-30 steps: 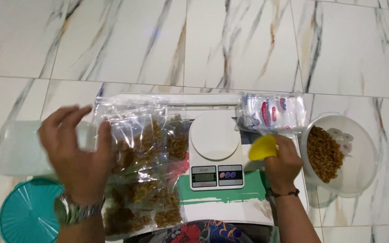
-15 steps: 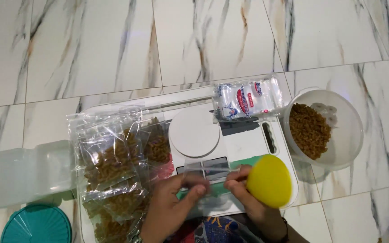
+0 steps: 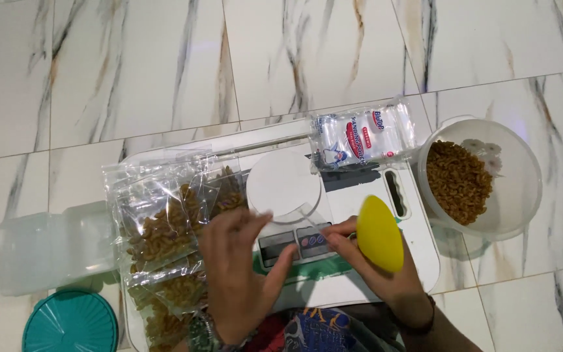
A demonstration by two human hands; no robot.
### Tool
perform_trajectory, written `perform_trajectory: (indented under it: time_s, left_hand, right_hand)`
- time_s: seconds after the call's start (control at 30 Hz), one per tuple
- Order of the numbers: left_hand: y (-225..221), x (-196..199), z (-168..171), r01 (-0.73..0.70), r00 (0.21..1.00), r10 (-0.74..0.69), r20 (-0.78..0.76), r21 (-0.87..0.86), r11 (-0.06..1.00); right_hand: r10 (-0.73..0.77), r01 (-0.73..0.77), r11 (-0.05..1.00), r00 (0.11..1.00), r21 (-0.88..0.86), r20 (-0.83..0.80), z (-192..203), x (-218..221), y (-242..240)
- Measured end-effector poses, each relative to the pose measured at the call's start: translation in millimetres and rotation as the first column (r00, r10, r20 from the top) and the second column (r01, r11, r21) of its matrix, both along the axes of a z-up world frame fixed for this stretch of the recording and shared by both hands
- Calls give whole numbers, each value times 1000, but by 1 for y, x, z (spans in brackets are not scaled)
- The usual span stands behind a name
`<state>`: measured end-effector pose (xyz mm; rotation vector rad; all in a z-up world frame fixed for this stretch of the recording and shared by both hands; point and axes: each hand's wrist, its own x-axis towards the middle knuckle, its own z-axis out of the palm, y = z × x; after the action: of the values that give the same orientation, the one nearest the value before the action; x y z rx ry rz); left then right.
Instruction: Scooping small food items into plastic bags and weighing them on a digital scale for portioning.
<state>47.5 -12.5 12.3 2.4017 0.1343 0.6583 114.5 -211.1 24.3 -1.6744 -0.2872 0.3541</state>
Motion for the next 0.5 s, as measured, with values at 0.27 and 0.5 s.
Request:
perform_trajectory:
  time_s: [0.27, 0.5]
  left_hand:
    - [-17, 3, 5, 154, 947, -297, -118, -645, 749]
    - [-9, 2, 7, 143, 919, -367, -143, -746, 650]
  right_hand:
    - [105, -128, 990, 950, 60, 293, -6, -13, 16]
    - [146, -174, 948, 982, 267, 122, -13, -21, 17]
